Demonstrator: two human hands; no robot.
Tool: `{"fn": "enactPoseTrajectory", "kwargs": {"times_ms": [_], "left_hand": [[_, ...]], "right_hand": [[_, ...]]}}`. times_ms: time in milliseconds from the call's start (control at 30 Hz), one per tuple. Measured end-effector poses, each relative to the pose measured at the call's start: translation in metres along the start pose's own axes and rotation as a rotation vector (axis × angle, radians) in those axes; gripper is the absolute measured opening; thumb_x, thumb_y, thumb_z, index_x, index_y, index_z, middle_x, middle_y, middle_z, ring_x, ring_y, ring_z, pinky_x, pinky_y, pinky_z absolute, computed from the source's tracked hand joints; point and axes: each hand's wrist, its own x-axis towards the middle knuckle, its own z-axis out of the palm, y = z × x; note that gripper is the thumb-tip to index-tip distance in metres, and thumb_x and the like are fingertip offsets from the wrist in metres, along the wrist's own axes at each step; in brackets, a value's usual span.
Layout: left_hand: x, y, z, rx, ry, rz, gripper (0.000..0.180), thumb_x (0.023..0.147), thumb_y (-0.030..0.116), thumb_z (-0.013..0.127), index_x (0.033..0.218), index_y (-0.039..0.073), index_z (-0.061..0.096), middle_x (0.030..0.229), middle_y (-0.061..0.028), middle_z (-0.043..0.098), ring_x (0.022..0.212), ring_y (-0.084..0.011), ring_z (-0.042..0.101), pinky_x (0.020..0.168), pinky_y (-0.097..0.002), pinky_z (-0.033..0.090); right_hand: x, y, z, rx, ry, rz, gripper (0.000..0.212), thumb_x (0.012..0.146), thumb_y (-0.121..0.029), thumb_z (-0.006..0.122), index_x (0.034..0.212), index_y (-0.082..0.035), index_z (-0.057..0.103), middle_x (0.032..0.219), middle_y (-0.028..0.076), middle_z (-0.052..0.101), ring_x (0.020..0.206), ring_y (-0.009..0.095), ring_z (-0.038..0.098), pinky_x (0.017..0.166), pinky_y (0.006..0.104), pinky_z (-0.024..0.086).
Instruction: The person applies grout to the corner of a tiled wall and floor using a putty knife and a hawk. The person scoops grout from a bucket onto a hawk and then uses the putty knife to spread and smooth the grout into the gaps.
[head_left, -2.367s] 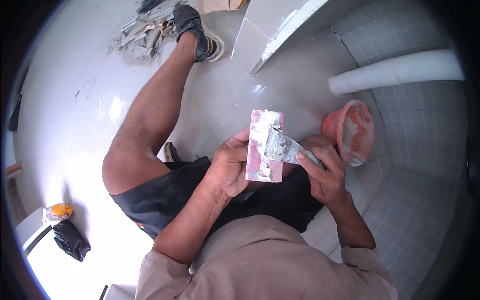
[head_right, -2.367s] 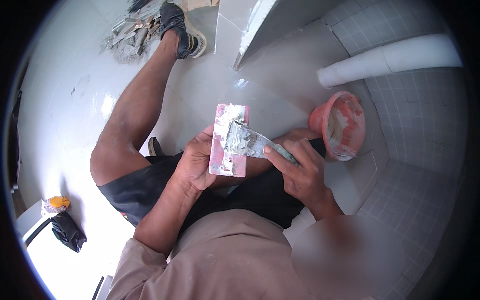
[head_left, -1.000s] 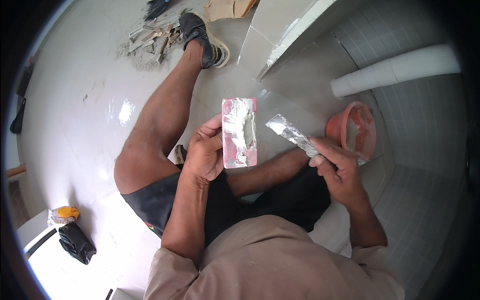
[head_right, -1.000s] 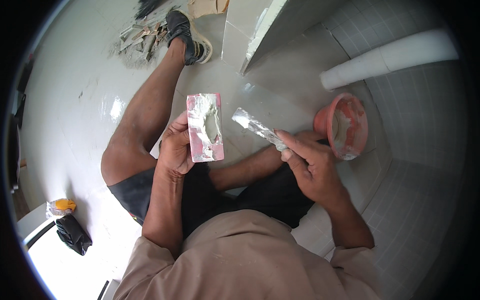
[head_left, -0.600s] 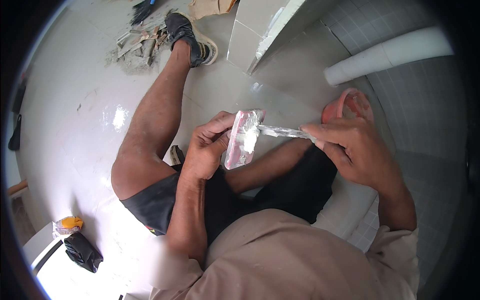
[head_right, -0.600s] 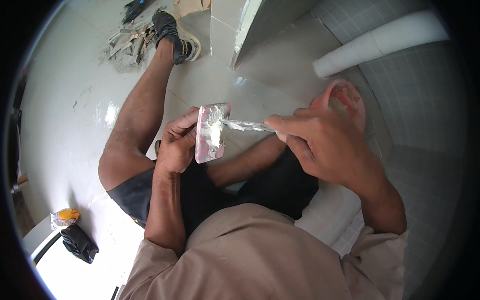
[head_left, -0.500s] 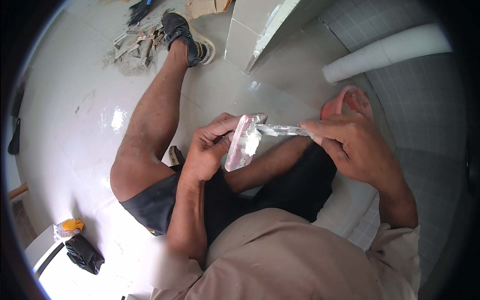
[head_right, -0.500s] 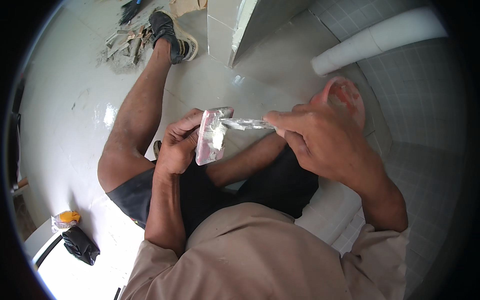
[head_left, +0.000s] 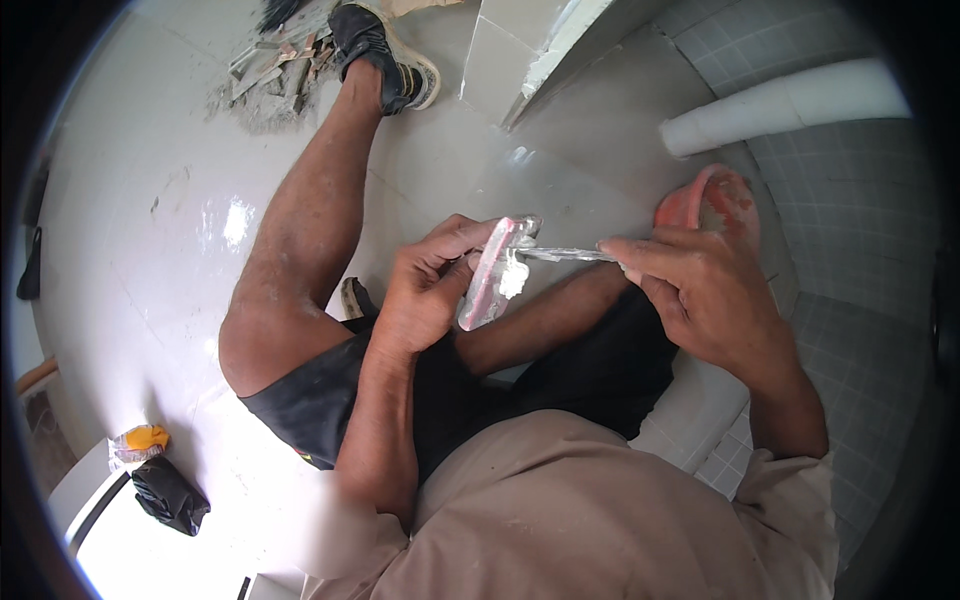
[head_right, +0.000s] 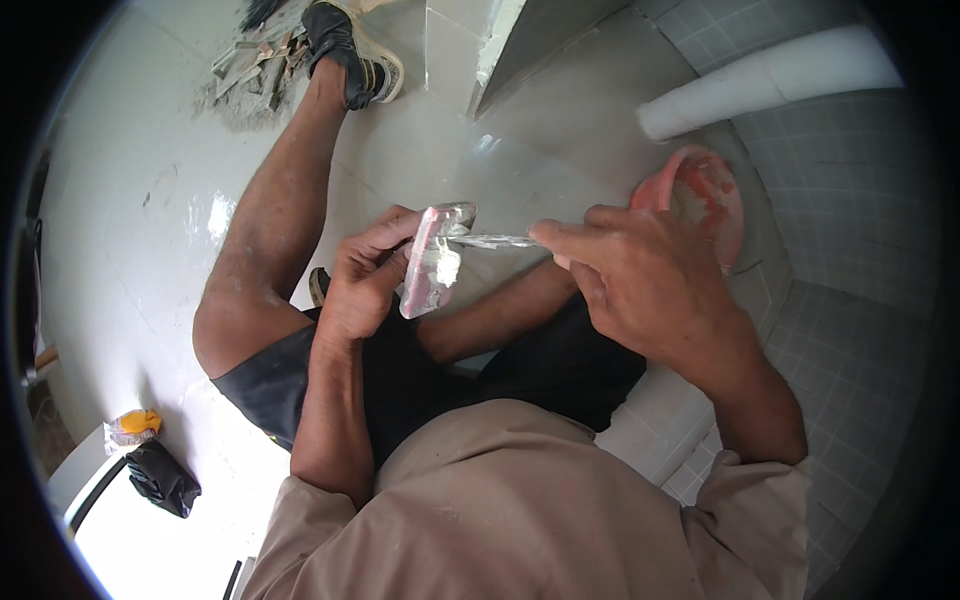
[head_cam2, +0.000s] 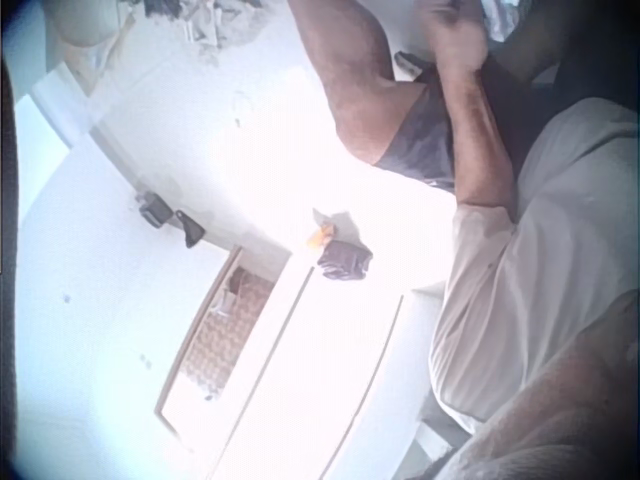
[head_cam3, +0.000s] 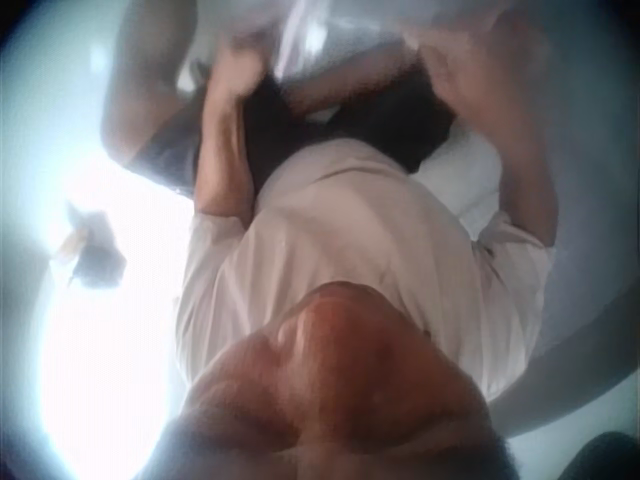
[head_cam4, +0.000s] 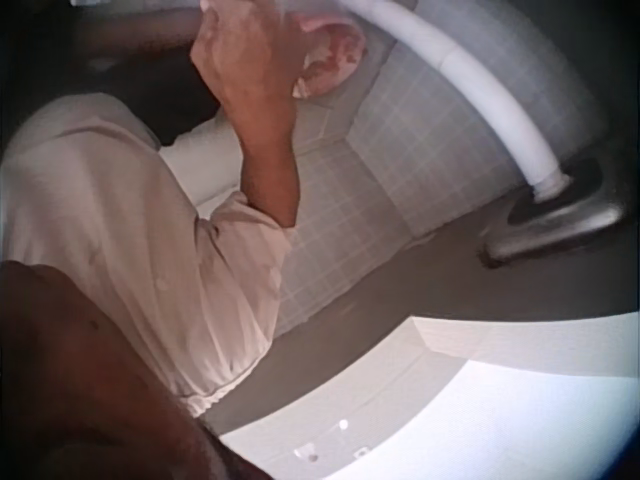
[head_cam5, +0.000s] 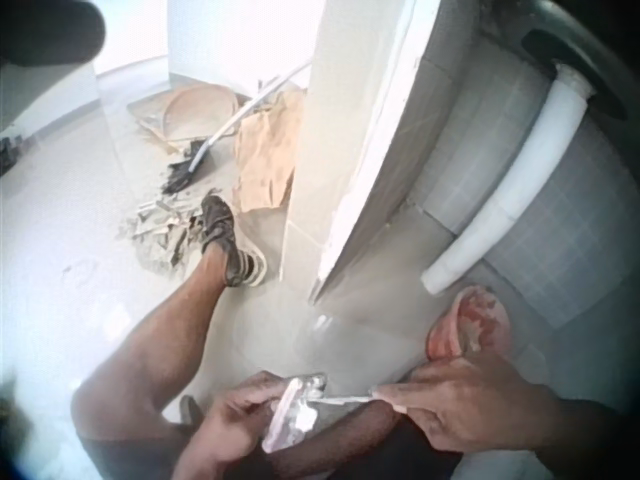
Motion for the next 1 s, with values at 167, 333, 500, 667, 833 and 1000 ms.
{"fn": "enactPoseTrajectory", "kwargs": {"times_ms": [167,333,500,667,833,1000], "left_hand": [[-0.005,-0.017,-0.003,0.058,0.119,-0.126,0.039,0.095,-0.011,0.053,0.129,-0.001,0.069,0.112,-0.0045,0.068,0.103,-0.0146,0.064,0.094,-0.0279,0.049],[0.006,-0.025,-0.003,-0.329,0.373,-0.302,0.041,0.095,-0.01,0.053,0.134,-0.004,0.063,0.117,-0.0129,0.072,0.097,-0.0166,0.071,0.085,-0.0297,0.058],[0.014,-0.024,-0.006,-0.38,0.466,-0.249,0.042,0.094,-0.01,0.054,0.134,-0.004,0.063,0.115,-0.0124,0.073,0.095,-0.0158,0.07,0.082,-0.0288,0.057],[0.016,-0.027,-0.006,-0.348,0.486,-0.224,0.042,0.093,-0.009,0.054,0.133,-0.001,0.066,0.112,-0.0079,0.074,0.09,-0.01,0.068,0.072,-0.0231,0.052],[0.023,-0.027,-0.002,-0.382,0.486,-0.21,0.039,0.096,-0.004,0.057,0.133,0.002,0.067,0.11,-0.0042,0.074,0.083,-0.0062,0.063,0.068,-0.0203,0.046],[0.024,-0.028,-0.004,-0.336,0.456,-0.23,0.04,0.096,-0.007,0.055,0.135,-0.002,0.063,0.114,-0.0098,0.072,0.094,-0.0128,0.067,0.08,-0.0263,0.052]], "right_hand": [[0.013,0.021,0.024,0.027,0.163,0.028,0.04,0.091,-0.001,0.06,0.13,-0.007,0.067,0.082,0.016,0.064,0.077,0.036,0.065,0.07,0.0442,0.05],[0.049,0.058,0.118,0.317,0.29,0.179,0.044,0.093,0.0,0.059,0.136,-0.005,0.063,0.084,0.017,0.06,0.073,0.032,0.057,0.077,0.0395,0.049],[0.101,0.089,0.218,0.353,0.349,0.26,0.046,0.092,-0.004,0.06,0.138,-0.007,0.062,0.09,0.024,0.062,0.083,0.04,0.063,0.081,0.0453,0.051],[0.127,0.105,0.257,0.38,0.446,0.288,0.045,0.091,-0.006,0.06,0.135,-0.006,0.064,0.09,0.026,0.063,0.088,0.045,0.064,0.083,0.0501,0.053],[0.138,0.118,0.262,0.386,0.472,0.311,0.04,0.095,-0.008,0.06,0.134,-0.001,0.065,0.109,0.029,0.071,0.096,0.035,0.072,0.088,0.038,0.054],[0.144,0.119,0.256,0.487,0.475,0.413,0.041,0.095,-0.01,0.062,0.136,-0.002,0.064,0.098,0.023,0.073,0.08,0.02,0.068,0.079,0.0322,0.054]]}}
